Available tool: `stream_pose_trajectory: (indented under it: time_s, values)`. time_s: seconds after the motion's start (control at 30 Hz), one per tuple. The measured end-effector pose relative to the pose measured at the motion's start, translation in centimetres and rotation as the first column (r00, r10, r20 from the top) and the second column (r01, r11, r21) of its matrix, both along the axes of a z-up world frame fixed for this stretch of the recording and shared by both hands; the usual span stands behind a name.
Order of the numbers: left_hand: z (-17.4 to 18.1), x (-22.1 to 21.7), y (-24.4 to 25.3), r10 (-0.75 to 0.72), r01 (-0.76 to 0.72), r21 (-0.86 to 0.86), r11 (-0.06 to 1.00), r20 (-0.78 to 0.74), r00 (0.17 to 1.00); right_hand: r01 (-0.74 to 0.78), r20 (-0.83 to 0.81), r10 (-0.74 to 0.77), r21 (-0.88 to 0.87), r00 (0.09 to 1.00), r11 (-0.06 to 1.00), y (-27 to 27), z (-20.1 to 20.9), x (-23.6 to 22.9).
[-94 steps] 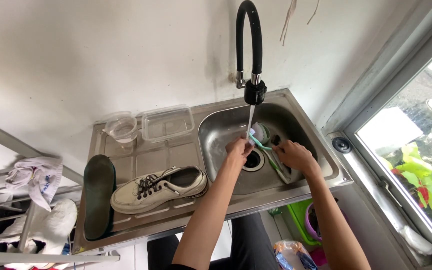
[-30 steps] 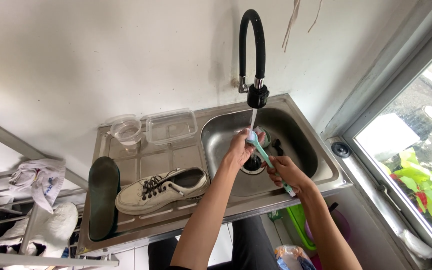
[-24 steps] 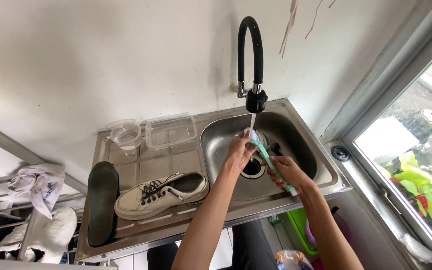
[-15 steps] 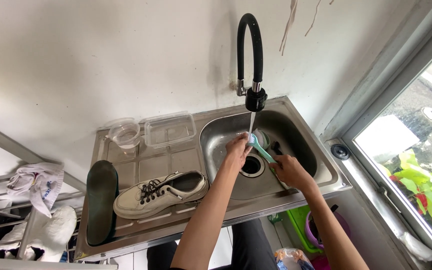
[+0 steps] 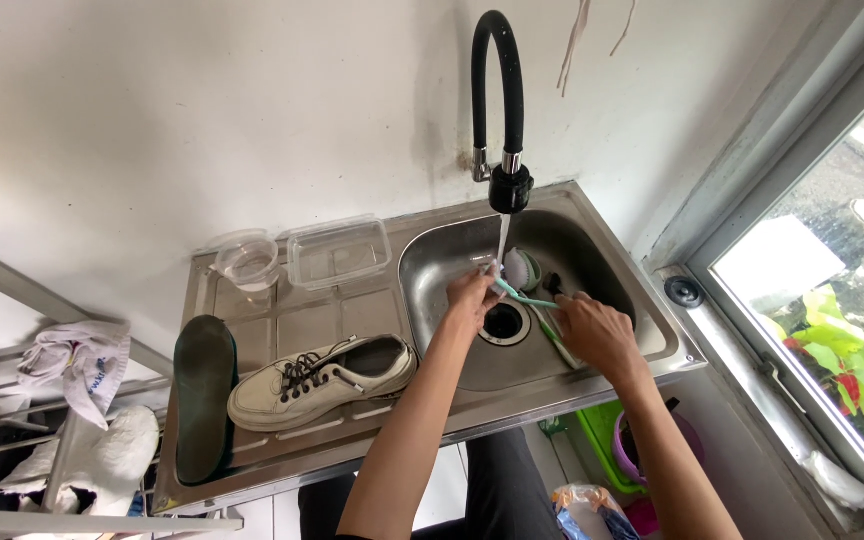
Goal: Cleaning the upper part of a white sneaker at a sink using a toothbrush, cleaning solution, and water.
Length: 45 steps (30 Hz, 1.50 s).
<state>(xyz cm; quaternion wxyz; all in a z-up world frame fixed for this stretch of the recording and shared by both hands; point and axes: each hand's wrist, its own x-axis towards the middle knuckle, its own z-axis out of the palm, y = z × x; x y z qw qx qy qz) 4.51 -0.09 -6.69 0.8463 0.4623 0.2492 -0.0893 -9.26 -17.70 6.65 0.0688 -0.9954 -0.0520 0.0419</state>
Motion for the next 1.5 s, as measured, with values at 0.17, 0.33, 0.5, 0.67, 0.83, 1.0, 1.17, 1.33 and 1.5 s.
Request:
stream_pose_trajectory:
  time_s: [0.17, 0.33, 0.5, 0.67, 0.83, 1.0, 1.17, 1.33, 1.5]
  values:
    - [1.0, -0.4, -0.3, -0.011, 0.012, -0.119, 0.993, 0.010, 1.000, -0.050, -0.073, 0.064, 0.173, 0.995, 0.984, 0.9, 2.6, 0.9]
    - [0.5, -0.6, -0.9, -0.030, 0.045, -0.204, 0.978, 0.072, 0.997, -0.081, 0.056, 0.067, 0.316, 0.996, 0.945, 0.9, 3.5, 8.2]
    - [-1.7, 0.9, -1.7, 0.018, -0.002, -0.282, 0.959, 0.055, 0.998, -0.295, 0.461, 0.032, 0.511, 0.887, 0.807, 3.1, 3.2, 19.7]
    - [-2.8, 0.5, -1.0, -0.016, 0.015, -0.249, 0.968, -0.001, 1.000, -0.323, 0.510, 0.049, 0.465, 0.859, 0.824, 4.0, 3.5, 21.8]
    - [-2.5, 0.5, -0.7, -0.054, 0.054, -0.211, 0.976, 0.006, 0.999, -0.279, 0.549, 0.048, 0.345, 0.835, 0.896, 4.1, 3.4, 26.5]
    - [-2.3, 0.7, -0.7, -0.090, 0.095, -0.191, 0.977, 0.032, 0.995, -0.189, 0.485, -0.054, 0.438, 0.873, 0.879, 4.5, 4.8, 30.4]
    - [-0.8, 0.0, -1.0, -0.019, 0.021, -0.204, 0.979, 0.009, 1.000, -0.241, 0.465, 0.075, 0.307, 0.882, 0.921, 2.7, 1.4, 26.2]
    - [0.1, 0.6, -1.2, 0.099, -0.108, -0.156, 0.982, -0.065, 0.993, -0.250, 0.259, 0.235, 0.023, 0.937, 0.968, 3.1, 5.3, 10.4]
    - [6.4, -1.7, -2.1, 0.230, -0.217, 0.151, 0.964, -0.078, 0.970, -0.102, -0.442, 0.262, 0.354, 0.858, 0.930, 2.8, 5.2, 2.5]
